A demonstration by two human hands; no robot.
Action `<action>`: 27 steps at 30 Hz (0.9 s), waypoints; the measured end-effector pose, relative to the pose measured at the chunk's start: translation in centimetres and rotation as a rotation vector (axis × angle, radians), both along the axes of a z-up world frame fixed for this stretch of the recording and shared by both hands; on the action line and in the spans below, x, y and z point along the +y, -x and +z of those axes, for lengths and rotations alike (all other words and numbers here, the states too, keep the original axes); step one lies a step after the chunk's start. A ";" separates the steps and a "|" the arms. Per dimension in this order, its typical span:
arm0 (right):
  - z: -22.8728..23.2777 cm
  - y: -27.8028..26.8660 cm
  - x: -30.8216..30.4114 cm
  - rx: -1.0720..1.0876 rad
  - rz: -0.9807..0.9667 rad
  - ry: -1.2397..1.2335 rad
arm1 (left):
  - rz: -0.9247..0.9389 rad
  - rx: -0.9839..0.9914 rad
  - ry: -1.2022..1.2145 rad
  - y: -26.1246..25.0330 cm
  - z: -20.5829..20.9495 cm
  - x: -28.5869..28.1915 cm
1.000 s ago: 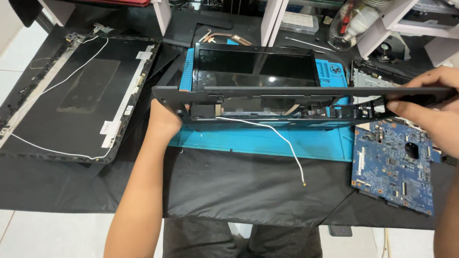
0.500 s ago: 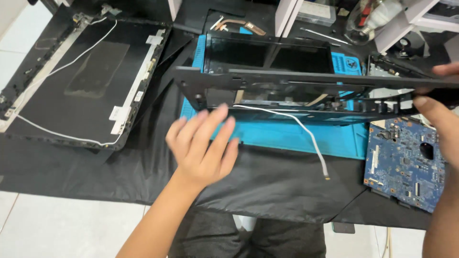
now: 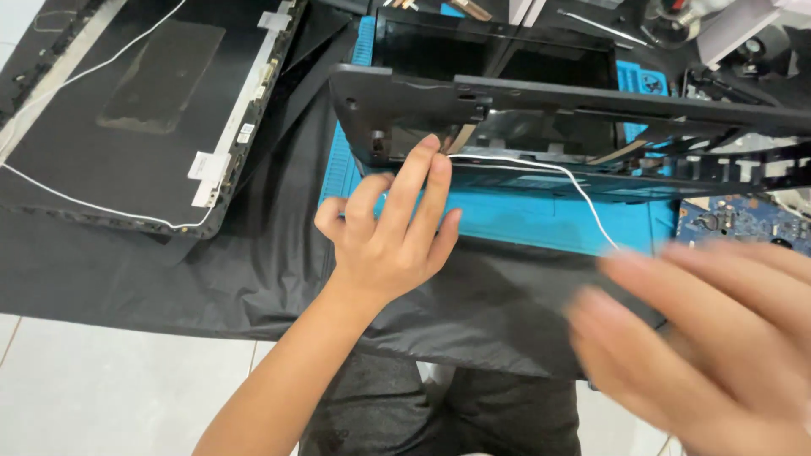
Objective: The person disconnects a white wire from the laptop's internal components and then removes the motherboard from the laptop chassis.
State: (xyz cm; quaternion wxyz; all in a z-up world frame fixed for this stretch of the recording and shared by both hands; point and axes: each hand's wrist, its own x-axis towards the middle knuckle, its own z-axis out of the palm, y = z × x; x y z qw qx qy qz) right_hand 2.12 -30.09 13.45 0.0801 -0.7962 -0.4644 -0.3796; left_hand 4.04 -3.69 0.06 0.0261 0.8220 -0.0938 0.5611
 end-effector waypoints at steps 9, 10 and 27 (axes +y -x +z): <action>-2.5 -4.3 7.6 -0.309 -0.171 0.075 | -0.134 0.071 0.056 0.0 -0.5 0.5; -2.6 -4.4 7.5 -0.350 -0.169 0.077 | -0.168 0.081 0.064 0.0 -0.5 0.5; -3.6 -4.1 9.0 -0.196 -0.030 -0.029 | -0.221 0.156 0.092 0.3 -0.7 0.4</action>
